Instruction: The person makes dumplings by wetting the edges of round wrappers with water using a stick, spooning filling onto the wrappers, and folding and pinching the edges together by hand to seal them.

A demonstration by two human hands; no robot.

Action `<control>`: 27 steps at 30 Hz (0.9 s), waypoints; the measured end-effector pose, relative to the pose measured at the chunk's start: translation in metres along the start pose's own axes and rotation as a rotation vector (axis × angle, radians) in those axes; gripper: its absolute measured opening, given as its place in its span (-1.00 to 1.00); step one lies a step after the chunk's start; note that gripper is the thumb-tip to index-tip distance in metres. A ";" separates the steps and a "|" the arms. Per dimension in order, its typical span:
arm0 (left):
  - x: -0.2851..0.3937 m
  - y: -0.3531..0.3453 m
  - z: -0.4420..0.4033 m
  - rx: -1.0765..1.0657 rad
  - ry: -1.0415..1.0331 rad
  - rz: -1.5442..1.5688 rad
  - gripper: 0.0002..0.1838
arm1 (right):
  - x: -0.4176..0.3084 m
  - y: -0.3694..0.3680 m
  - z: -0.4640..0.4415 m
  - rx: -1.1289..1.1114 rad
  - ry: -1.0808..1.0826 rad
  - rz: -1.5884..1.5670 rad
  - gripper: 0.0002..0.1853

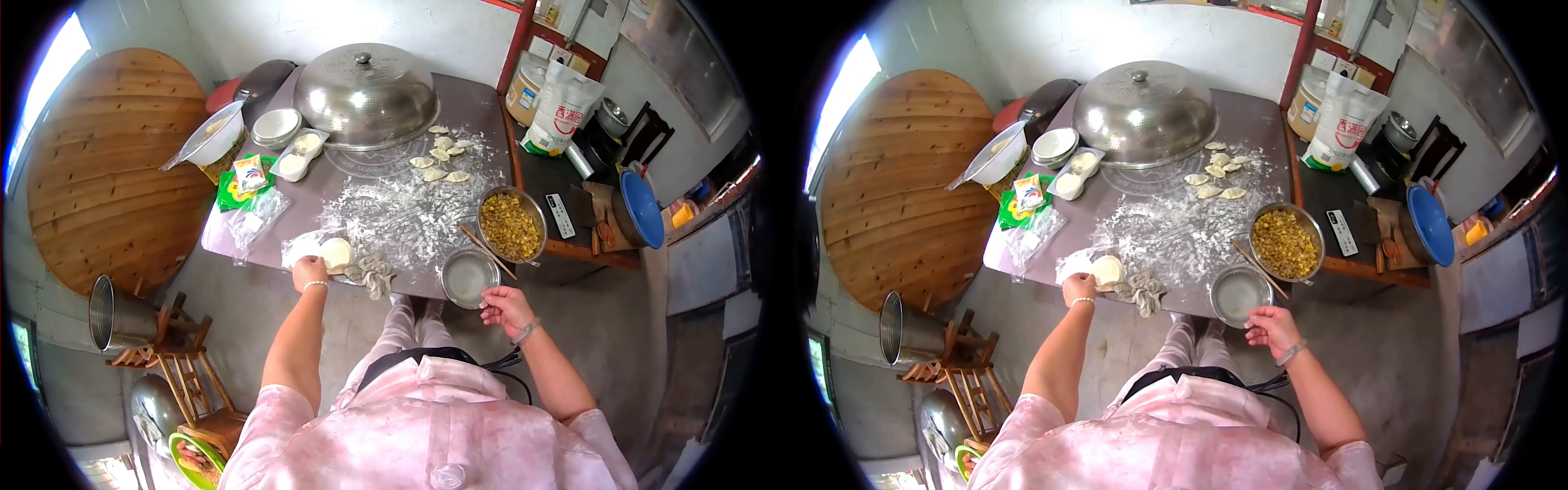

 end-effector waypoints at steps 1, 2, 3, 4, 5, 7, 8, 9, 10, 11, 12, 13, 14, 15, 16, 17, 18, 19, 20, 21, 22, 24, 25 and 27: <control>0.004 0.003 0.003 0.008 -0.002 0.000 -0.79 | 0.000 0.000 0.000 -0.003 0.002 -0.002 -0.88; 0.006 0.005 0.005 0.016 -0.004 0.001 -0.79 | 0.000 0.000 0.000 -0.004 0.001 -0.001 -0.88; 0.007 0.004 0.006 0.039 -0.031 -0.032 -0.80 | 0.001 0.000 0.000 -0.005 0.002 0.000 -0.88; 0.007 0.003 0.006 0.061 -0.058 -0.065 -0.80 | 0.001 0.000 0.000 -0.006 0.002 0.000 -0.88; 0.007 0.003 0.008 0.081 -0.084 -0.099 -0.80 | 0.001 -0.001 0.001 -0.006 0.000 -0.002 -0.88; 0.008 0.003 0.010 0.085 -0.152 -0.149 -0.79 | 0.002 0.000 0.002 -0.003 -0.003 -0.009 -0.88; 0.009 0.003 0.010 0.086 -0.188 -0.174 -0.78 | 0.002 0.002 0.002 -0.003 0.000 -0.014 -0.88; 0.009 0.002 0.008 0.083 -0.198 -0.192 -0.78 | 0.002 0.004 0.002 -0.003 0.004 -0.019 -0.88; 0.008 0.000 0.005 0.080 -0.208 -0.210 -0.79 | 0.003 0.006 0.002 -0.002 0.007 -0.024 -0.87; 0.007 -0.003 0.003 0.077 -0.218 -0.229 -0.79 | 0.002 0.007 0.003 0.001 0.007 -0.024 -0.87; 0.007 -0.005 0.001 0.090 -0.247 -0.236 -0.79 | 0.001 0.007 0.004 0.004 0.008 -0.024 -0.87; 0.007 -0.008 -0.001 0.103 -0.278 -0.245 -0.80 | 0.001 0.008 0.004 0.005 0.008 -0.027 -0.86; 0.006 -0.009 -0.003 0.116 -0.305 -0.255 -0.80 | 0.002 0.009 0.003 0.004 0.007 -0.030 -0.86; 0.007 -0.009 -0.004 0.114 -0.363 -0.297 -0.81 | 0.003 0.009 0.003 0.003 0.005 -0.032 -0.86; 0.008 -0.009 -0.005 0.111 -0.421 -0.337 -0.81 | 0.003 0.010 0.003 0.002 0.004 -0.034 -0.86; 0.008 -0.010 -0.007 0.108 -0.477 -0.378 -0.81 | 0.004 0.010 0.002 0.001 0.002 -0.033 -0.86; 0.007 -0.009 -0.009 0.102 -0.546 -0.381 -0.81 | 0.004 0.010 0.002 -0.001 0.000 -0.033 -0.86; 0.006 -0.009 -0.012 0.096 -0.615 -0.384 -0.82 | 0.005 0.010 0.002 -0.002 -0.001 -0.032 -0.86; 0.006 -0.009 -0.013 0.090 -0.684 -0.387 -0.82 | 0.005 0.010 0.001 0.002 0.000 -0.024 -0.87; 0.010 -0.004 -0.012 0.083 -0.702 -0.383 -0.82 | 0.005 0.011 0.000 0.005 0.001 -0.017 -0.87; 0.016 0.003 -0.010 0.075 -0.721 -0.379 -0.81 | 0.005 0.012 -0.001 0.008 0.002 -0.010 -0.88; 0.023 0.008 -0.008 0.078 -0.717 -0.332 -0.80 | 0.004 0.012 0.000 0.005 -0.003 -0.010 -0.87; 0.025 0.009 -0.009 0.090 -0.696 -0.289 -0.79 | 0.003 0.011 0.000 0.001 -0.004 -0.010 -0.87; 0.028 0.013 -0.007 0.149 -0.675 -0.113 -0.78 | 0.001 0.007 -0.001 -0.005 -0.011 0.001 -0.87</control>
Point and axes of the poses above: each hand's wrist, its own z-axis away from the middle knuckle, its own y-axis out of the back of the hand, x = y × z, the point moved 3 cm from there along -z, towards the middle knuckle, and after that the axes turned 5 degrees about -y, right-handed, at the moved point
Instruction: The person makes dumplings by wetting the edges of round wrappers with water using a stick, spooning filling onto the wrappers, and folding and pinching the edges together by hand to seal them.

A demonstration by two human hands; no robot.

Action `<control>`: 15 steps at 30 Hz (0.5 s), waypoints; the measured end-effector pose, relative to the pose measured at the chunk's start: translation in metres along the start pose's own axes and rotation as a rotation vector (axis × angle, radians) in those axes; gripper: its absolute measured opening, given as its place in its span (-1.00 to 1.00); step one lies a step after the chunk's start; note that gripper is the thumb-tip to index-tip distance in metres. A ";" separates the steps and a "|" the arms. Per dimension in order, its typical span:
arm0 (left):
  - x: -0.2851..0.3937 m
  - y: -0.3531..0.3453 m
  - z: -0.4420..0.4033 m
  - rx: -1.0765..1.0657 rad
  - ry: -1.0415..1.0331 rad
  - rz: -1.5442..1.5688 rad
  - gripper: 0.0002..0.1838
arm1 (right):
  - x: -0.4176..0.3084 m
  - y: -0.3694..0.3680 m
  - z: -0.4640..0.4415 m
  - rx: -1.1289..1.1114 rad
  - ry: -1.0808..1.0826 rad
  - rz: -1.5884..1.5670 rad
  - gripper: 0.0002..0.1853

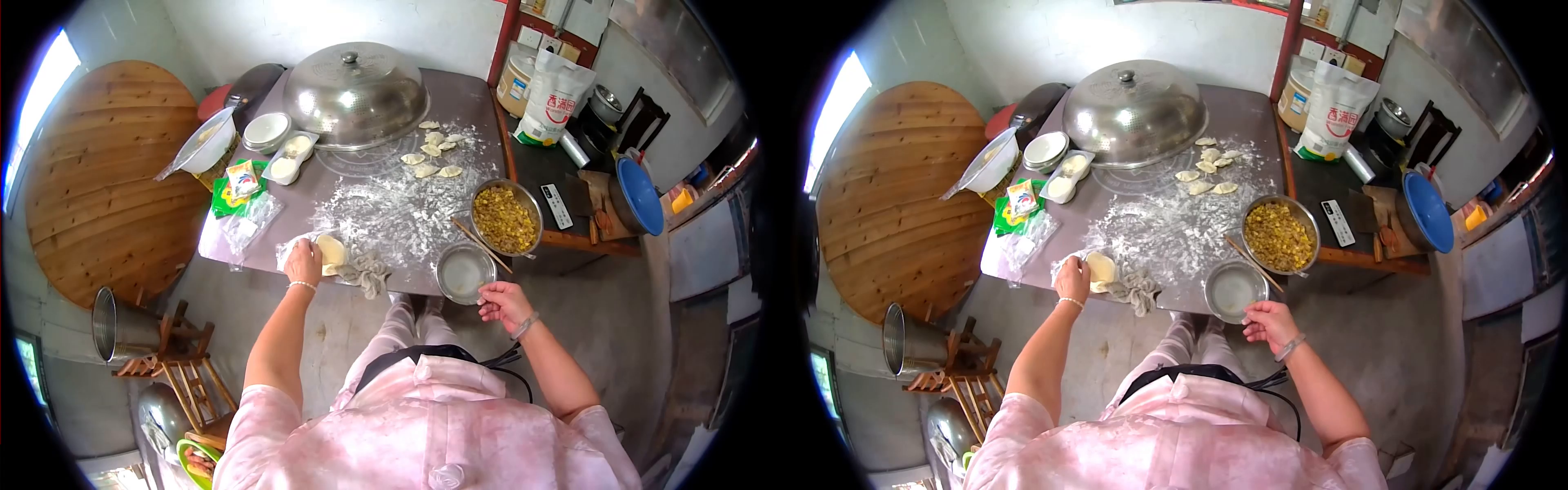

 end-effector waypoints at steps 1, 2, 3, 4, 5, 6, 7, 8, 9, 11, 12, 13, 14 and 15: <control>0.003 0.002 -0.001 0.009 0.019 0.077 -0.79 | -0.001 -0.001 0.000 -0.001 -0.004 0.004 -0.86; 0.006 0.004 -0.002 0.017 0.039 0.155 -0.80 | -0.003 -0.004 0.000 -0.015 -0.002 0.014 -0.86; 0.009 0.005 -0.004 0.025 0.059 0.233 -0.80 | -0.006 -0.010 0.000 -0.029 0.001 0.024 -0.85; 0.009 0.000 -0.006 0.012 0.118 0.388 -0.81 | -0.009 -0.016 -0.001 -0.044 0.004 0.034 -0.85; 0.008 -0.007 -0.008 0.000 0.176 0.542 -0.82 | -0.012 -0.023 -0.002 -0.064 0.038 0.095 -0.83; 0.009 -0.011 -0.009 -0.010 0.233 0.697 -0.82 | -0.016 -0.031 -0.004 -0.085 0.074 0.155 -0.81; 0.026 -0.004 -0.008 -0.017 0.325 0.928 -0.83 | -0.020 -0.040 -0.007 -0.104 0.111 0.217 -0.79; 0.045 0.003 -0.006 -0.049 0.441 1.077 -0.83 | -0.028 -0.052 -0.006 -0.054 0.330 0.393 -0.71; 0.066 0.012 -0.002 -0.084 0.559 1.227 -0.82 | -0.035 -0.068 0.000 0.002 0.548 0.568 -0.62; 0.109 0.035 0.012 -0.249 0.648 1.487 -0.84 | -0.056 -0.102 0.022 0.083 0.878 0.925 -0.37; 0.125 0.039 0.020 -0.305 0.655 1.578 -0.84 | -0.062 -0.120 0.039 0.125 1.068 1.029 -0.23; 0.139 0.041 0.030 -0.360 0.665 1.667 -0.85 | -0.068 -0.133 0.050 0.122 1.164 1.089 -0.19; 0.154 0.045 0.039 -0.387 0.709 1.787 -0.85 | -0.071 -0.143 0.059 0.144 1.262 1.160 -0.21; 0.168 0.053 0.047 -0.419 0.765 1.803 -0.85 | -0.071 -0.148 0.065 0.167 1.359 1.230 -0.24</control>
Point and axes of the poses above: each hand's wrist, its own z-axis away from the middle knuckle, its own y-axis out of the back of the hand, x = y × z, the point moved 3 cm from there along -z, towards the middle knuckle, and after that the axes turned 5 degrees about -y, right-handed, at the moved point
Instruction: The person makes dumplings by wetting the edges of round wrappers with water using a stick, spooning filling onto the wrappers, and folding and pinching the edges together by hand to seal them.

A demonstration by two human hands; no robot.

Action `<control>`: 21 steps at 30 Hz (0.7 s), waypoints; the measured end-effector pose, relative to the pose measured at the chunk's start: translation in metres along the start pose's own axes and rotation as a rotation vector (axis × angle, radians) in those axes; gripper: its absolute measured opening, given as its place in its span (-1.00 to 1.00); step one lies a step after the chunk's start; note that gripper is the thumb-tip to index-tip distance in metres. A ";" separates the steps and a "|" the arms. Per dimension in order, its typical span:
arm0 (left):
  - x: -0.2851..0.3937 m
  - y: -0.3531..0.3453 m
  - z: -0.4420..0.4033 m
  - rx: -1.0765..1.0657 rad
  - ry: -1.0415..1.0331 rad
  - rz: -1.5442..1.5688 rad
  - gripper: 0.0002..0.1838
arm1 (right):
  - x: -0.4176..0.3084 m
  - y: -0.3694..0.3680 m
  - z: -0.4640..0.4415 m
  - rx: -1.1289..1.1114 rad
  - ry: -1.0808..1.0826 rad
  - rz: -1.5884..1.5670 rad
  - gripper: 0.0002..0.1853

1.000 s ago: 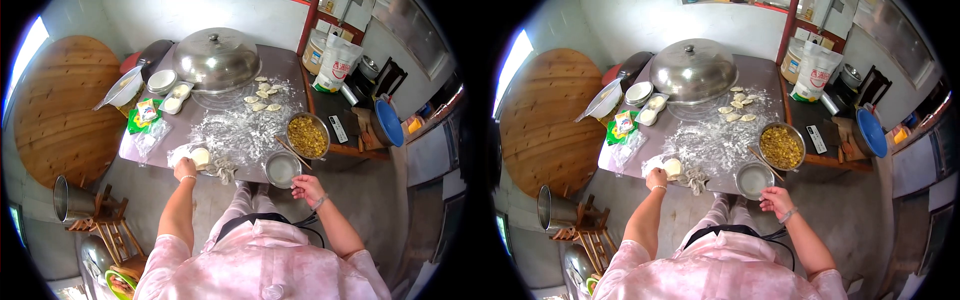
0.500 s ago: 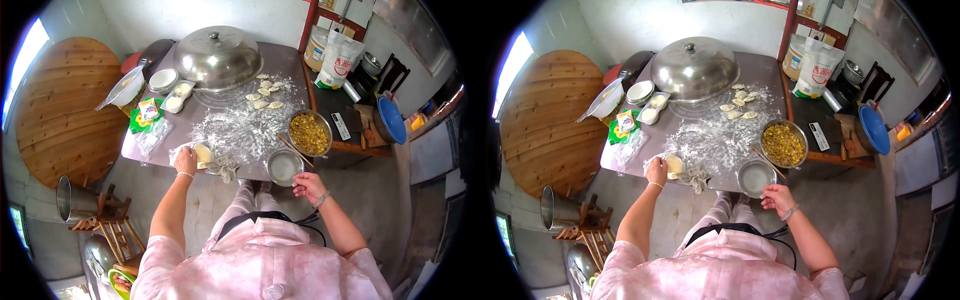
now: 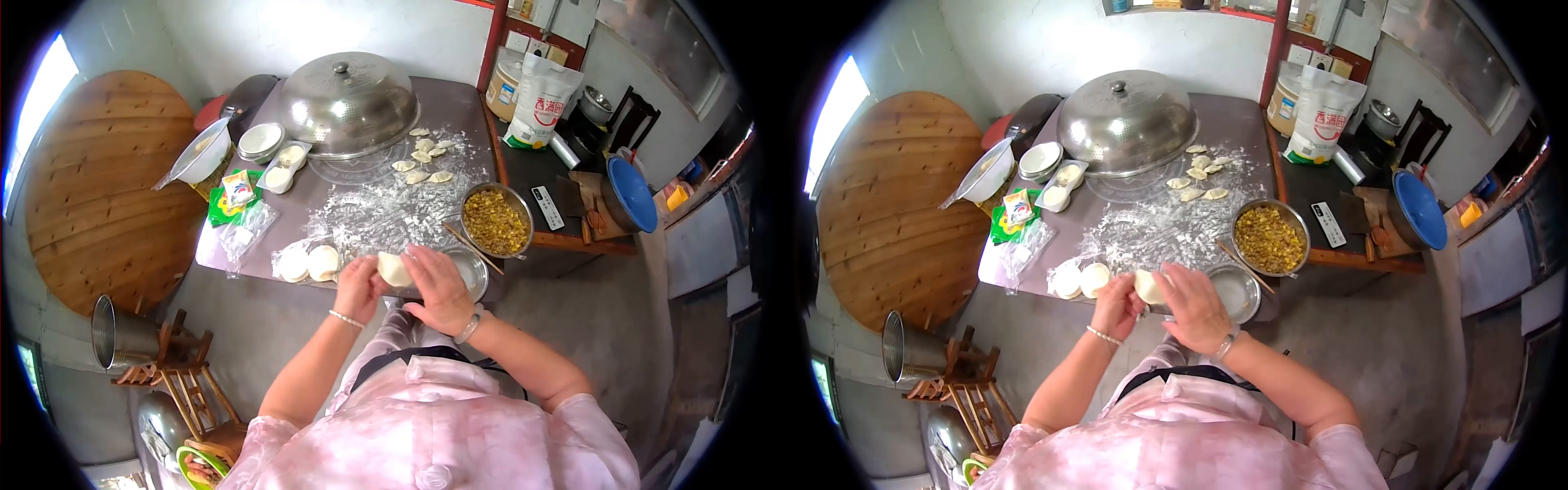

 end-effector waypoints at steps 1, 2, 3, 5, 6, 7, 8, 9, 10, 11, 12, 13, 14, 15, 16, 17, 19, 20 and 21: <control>-0.005 -0.012 0.009 0.017 0.036 0.064 -0.86 | 0.001 -0.001 0.002 0.038 0.025 0.024 -0.28; -0.009 -0.017 0.016 0.035 0.072 0.127 -0.86 | 0.004 -0.005 0.004 0.076 0.051 0.048 -0.32; -0.013 -0.017 0.019 -0.059 0.094 0.180 -0.88 | 0.007 -0.009 0.006 0.114 0.078 0.071 -0.36; -0.019 -0.017 0.021 -0.026 0.121 0.105 -0.88 | 0.021 -0.016 0.016 0.064 -0.107 -0.215 -0.50; -0.019 -0.019 0.025 -0.009 0.135 0.067 -0.88 | 0.026 -0.016 0.021 0.037 -0.199 -0.359 -0.57; -0.017 -0.019 0.030 0.000 0.142 0.027 -0.86 | 0.030 -0.013 0.023 -0.005 -0.370 -0.485 -0.69; -0.016 -0.015 0.031 0.008 0.089 -0.063 -0.85 | 0.037 -0.014 0.026 -0.020 -0.545 -0.767 -0.72; -0.017 -0.011 0.030 0.016 0.036 -0.153 -0.82 | 0.044 -0.017 0.031 -0.035 -0.719 -1.051 -0.73; -0.017 -0.008 0.032 0.023 -0.016 -0.243 -0.79 | 0.048 -0.019 0.036 -0.049 -0.894 -1.334 -0.75; -0.020 -0.010 0.035 -0.036 -0.035 -0.296 -0.76 | 0.048 -0.015 0.039 -0.086 -0.920 -1.353 -0.78; -0.022 -0.012 0.040 -0.095 -0.054 -0.349 -0.73 | 0.048 -0.011 0.042 -0.104 -0.916 -1.356 -0.78; -0.024 -0.015 0.043 -0.152 -0.074 -0.401 -0.69 | 0.047 -0.009 0.044 -0.124 -0.912 -1.360 -0.77; -0.027 -0.017 0.046 -0.208 -0.010 -0.347 -0.67 | 0.045 -0.008 0.046 -0.146 -0.906 -1.364 -0.77; -0.028 -0.019 0.049 -0.263 0.052 -0.293 -0.65 | 0.041 -0.006 0.047 -0.155 -0.886 -1.357 -0.77; -0.029 -0.022 0.052 -0.318 0.114 -0.240 -0.62 | 0.037 -0.004 0.048 -0.164 -0.865 -1.349 -0.77; -0.028 -0.025 0.055 -0.314 0.134 -0.168 -0.68 | 0.034 -0.002 0.049 -0.171 -0.846 -1.342 -0.77; -0.026 -0.020 0.057 -0.301 0.069 -0.284 -0.70 | 0.030 0.003 0.049 -0.172 -0.766 -1.247 -0.79; -0.026 -0.019 0.058 -0.296 0.036 -0.342 -0.71 | 0.028 0.006 0.049 -0.171 -0.726 -1.199 -0.79; -0.024 -0.022 0.061 -0.292 -0.012 -0.335 -0.73 | 0.026 0.010 0.050 -0.165 -0.709 -1.166 -0.80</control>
Point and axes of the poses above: each hand's wrist, its own z-axis away from the middle knuckle, its own y-axis out of the back of the hand, x = y × z, the point moved 3 cm from there along -z, towards the middle knuckle, and after that the axes turned 5 degrees about -y, right-handed, at the moved point
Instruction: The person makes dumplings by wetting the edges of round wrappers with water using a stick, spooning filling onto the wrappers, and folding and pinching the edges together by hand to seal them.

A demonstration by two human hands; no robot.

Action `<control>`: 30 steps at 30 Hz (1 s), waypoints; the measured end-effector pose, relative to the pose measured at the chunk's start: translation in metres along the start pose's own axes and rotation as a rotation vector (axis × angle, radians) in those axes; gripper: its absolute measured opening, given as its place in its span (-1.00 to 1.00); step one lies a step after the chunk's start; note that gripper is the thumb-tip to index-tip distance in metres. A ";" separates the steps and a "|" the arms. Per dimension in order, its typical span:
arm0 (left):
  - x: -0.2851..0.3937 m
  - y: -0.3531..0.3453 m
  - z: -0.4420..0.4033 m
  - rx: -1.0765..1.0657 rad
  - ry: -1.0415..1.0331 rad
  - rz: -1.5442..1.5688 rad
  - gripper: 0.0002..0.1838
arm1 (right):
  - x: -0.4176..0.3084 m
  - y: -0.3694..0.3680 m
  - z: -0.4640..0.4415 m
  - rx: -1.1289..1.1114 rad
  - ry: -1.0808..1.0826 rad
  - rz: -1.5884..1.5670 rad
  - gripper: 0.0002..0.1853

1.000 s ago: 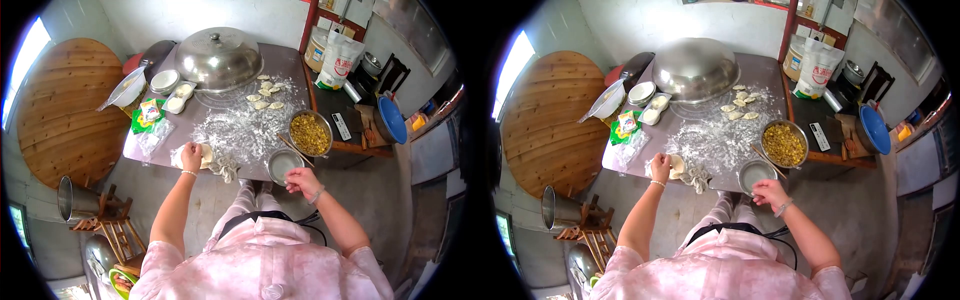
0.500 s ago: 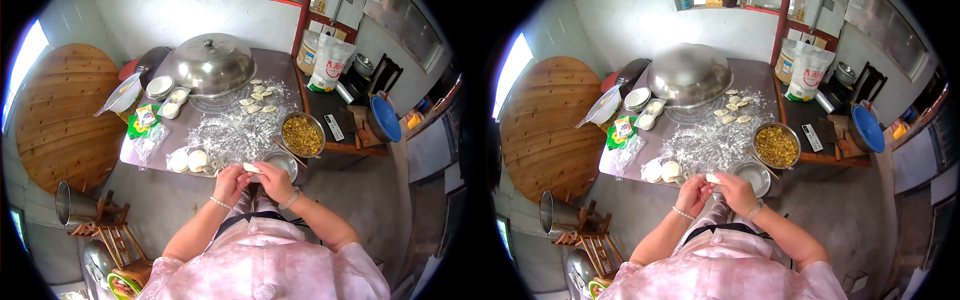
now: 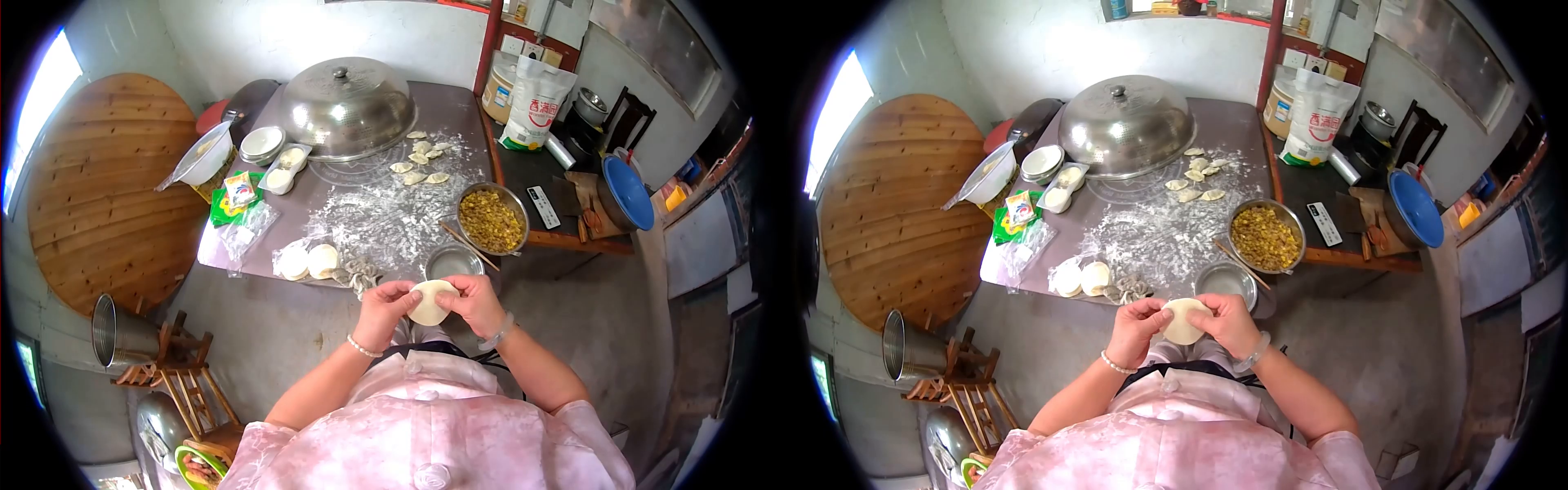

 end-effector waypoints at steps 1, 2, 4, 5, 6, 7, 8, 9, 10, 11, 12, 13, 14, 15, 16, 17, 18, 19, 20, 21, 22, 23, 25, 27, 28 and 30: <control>0.005 -0.006 0.003 0.011 -0.047 0.001 -0.75 | -0.004 0.000 0.003 0.008 0.018 0.034 -0.81; 0.009 -0.011 0.005 0.022 -0.095 0.003 -0.77 | -0.008 0.000 0.005 0.016 0.037 0.068 -0.81; 0.015 -0.019 0.007 0.176 -0.218 -0.071 -0.83 | -0.014 0.000 0.008 0.166 0.151 0.210 -0.82; 0.018 -0.020 0.008 0.255 -0.281 -0.108 -0.86 | -0.017 0.000 0.010 0.240 0.207 0.280 -0.83; 0.018 -0.016 0.010 0.217 -0.184 -0.084 -0.91 | -0.023 -0.001 0.012 0.282 0.301 0.397 -0.82; 0.017 -0.018 0.011 0.149 -0.089 -0.024 -0.90 | -0.029 -0.002 0.014 0.322 0.395 0.514 -0.81; 0.017 -0.023 0.014 0.082 0.008 0.037 -0.89 | -0.033 -0.004 0.017 0.362 0.485 0.632 -0.79; 0.018 -0.027 0.019 0.018 0.106 0.100 -0.87 | -0.037 -0.008 0.020 0.361 0.588 0.704 -0.77; 0.019 -0.034 0.021 0.008 0.103 0.128 -0.83 | -0.040 -0.012 0.024 0.357 0.693 0.774 -0.75; 0.018 -0.038 0.019 -0.011 0.093 0.158 -0.83 | -0.043 -0.016 0.026 0.353 0.801 0.843 -0.73; 0.019 -0.041 0.017 -0.033 0.084 0.187 -0.83 | -0.040 -0.017 0.026 0.345 0.847 0.870 -0.70; 0.018 -0.042 0.016 -0.057 0.075 0.217 -0.83 | -0.040 -0.018 0.028 0.348 0.863 0.873 -0.70; 0.016 -0.041 0.015 -0.097 0.053 0.220 -0.84 | -0.040 -0.019 0.029 0.353 0.879 0.877 -0.70; 0.016 -0.042 0.015 -0.103 0.037 0.219 -0.84 | -0.041 -0.019 0.031 0.360 0.894 0.882 -0.70; 0.017 -0.044 0.016 -0.110 0.021 0.217 -0.84 | -0.041 -0.018 0.032 0.360 0.893 0.870 -0.70; 0.017 -0.045 0.018 -0.117 0.006 0.216 -0.84 | -0.041 -0.018 0.034 0.360 0.892 0.857 -0.70; 0.016 -0.045 0.018 -0.127 -0.006 0.221 -0.84 | -0.042 -0.017 0.035 0.359 0.891 0.845 -0.69; 0.015 -0.045 0.018 -0.138 -0.019 0.225 -0.83 | -0.042 -0.017 0.036 0.356 0.882 0.826 -0.69; 0.014 -0.045 0.018 -0.149 -0.031 0.230 -0.83 | -0.042 -0.018 0.037 0.353 0.872 0.809 -0.69; 0.014 -0.045 0.018 -0.157 -0.044 0.232 -0.83 | -0.043 -0.018 0.038 0.348 0.863 0.791 -0.69; 0.014 -0.046 0.018 -0.164 -0.057 0.233 -0.83 | -0.044 -0.018 0.039 0.348 0.858 0.780 -0.68; 0.014 -0.046 0.018 -0.170 -0.070 0.235 -0.83 | -0.046 -0.019 0.040 0.347 0.852 0.769 -0.68; 0.014 -0.046 0.018 -0.170 -0.092 0.219 -0.83 | -0.046 -0.019 0.039 0.344 0.834 0.739 -0.68; 0.018 -0.048 0.018 -0.160 -0.108 0.183 -0.83 | -0.043 -0.017 0.039 0.339 0.805 0.702 -0.69; 0.023 -0.052 0.021 -0.150 -0.115 0.156 -0.84 | -0.040 -0.016 0.038 0.330 0.727 0.608 -0.70; 0.026 -0.051 0.023 -0.149 -0.151 0.080 -0.85 | -0.033 -0.012 0.039 0.307 0.566 0.420 -0.73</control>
Point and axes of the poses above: each hand's wrist, its own z-axis away from the middle knuckle, its own y-axis out of the back of the hand, x = y × z, the point moved 3 cm from there along -z, towards the middle knuckle, and after that the axes turned 5 degrees about -y, right-handed, at the moved point
